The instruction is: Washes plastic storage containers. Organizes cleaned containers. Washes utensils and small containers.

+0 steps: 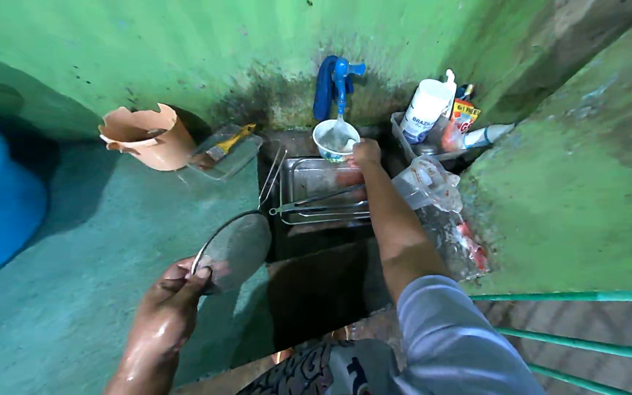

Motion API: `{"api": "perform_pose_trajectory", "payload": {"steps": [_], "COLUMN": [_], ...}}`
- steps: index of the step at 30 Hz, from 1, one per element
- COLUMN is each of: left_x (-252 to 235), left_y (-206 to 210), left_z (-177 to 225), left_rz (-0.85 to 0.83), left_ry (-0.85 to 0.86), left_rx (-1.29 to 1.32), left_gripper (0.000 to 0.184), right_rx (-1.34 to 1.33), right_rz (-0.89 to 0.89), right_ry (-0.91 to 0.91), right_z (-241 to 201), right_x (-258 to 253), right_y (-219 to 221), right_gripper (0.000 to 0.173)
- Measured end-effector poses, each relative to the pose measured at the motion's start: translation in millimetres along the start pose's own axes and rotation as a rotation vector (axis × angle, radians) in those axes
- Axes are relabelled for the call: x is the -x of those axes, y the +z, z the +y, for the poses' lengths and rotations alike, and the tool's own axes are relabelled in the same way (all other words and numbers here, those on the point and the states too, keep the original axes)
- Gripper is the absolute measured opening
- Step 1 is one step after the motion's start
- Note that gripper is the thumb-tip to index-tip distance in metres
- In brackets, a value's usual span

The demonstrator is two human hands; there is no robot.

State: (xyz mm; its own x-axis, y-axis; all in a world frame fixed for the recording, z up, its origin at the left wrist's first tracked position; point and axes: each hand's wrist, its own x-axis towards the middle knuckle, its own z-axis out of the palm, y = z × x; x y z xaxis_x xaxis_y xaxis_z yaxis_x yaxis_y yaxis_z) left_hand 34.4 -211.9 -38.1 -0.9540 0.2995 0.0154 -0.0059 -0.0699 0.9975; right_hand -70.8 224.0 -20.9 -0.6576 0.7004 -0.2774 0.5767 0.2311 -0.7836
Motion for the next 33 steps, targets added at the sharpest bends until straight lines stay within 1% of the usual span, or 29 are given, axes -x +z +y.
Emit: {"api": "perform_pose_trajectory", "payload": {"steps": [5, 12, 16, 19, 20, 21, 23, 25, 27, 30, 31, 32, 33], "left_x": [-5, -3, 1, 2, 3, 3, 1, -5, -15, -45, -58, -71, -84], "left_y": [-2, -9, -15, -14, -12, -9, -2, 15, 38, 82, 97, 112, 130], "left_z": [1, 3, 5, 5, 6, 5, 0, -7, -11, -17, -22, -25, -24], "left_rz": [-0.056, -0.081, -0.082, -0.101, -0.124, -0.158, -0.24, -0.293, -0.353, -0.41, -0.423, -0.453, -0.514], "left_ry": [0.035, 0.065, 0.053, 0.06, 0.079, 0.119, 0.28, 0.45, 0.531, 0.651, 0.669, 0.632, 0.518], "left_rx": [-0.104, -0.101, -0.086, -0.118, -0.191, -0.316, -0.649, -0.896, -1.013, -1.12, -1.161, -1.225, -1.318], "left_gripper": [0.018, 0.018, 0.018, 0.018, 0.018, 0.019, 0.027, 0.031, 0.034, 0.032, 0.03, 0.028, 0.028], "right_rx": [-0.066, -0.113, -0.13, -0.164, -0.198, -0.224, -0.267, -0.27, -0.219, -0.163, -0.138, -0.112, -0.09], "right_rz": [-0.001, 0.021, 0.049, 0.016, -0.002, -0.022, -0.049, -0.098, -0.131, -0.112, -0.106, -0.092, -0.073], "right_ry": [0.007, 0.044, 0.018, 0.009, 0.016, 0.027, 0.049, 0.087, 0.123, 0.156, 0.189, 0.22, 0.232], "right_z": [7, 5, 13, 27, 34, 41, 60, 86, 114, 154, 168, 182, 197], "right_x": [1, 13, 18, 31, 38, 47, 70, 91, 117, 156, 165, 171, 176], "right_y": [7, 10, 8, 2, -1, -5, -18, -39, -66, -110, -126, -141, -155], "right_gripper": [0.034, 0.031, 0.03, 0.032, 0.033, 0.034, 0.035, 0.04, 0.039, 0.036, 0.037, 0.037, 0.036]}}
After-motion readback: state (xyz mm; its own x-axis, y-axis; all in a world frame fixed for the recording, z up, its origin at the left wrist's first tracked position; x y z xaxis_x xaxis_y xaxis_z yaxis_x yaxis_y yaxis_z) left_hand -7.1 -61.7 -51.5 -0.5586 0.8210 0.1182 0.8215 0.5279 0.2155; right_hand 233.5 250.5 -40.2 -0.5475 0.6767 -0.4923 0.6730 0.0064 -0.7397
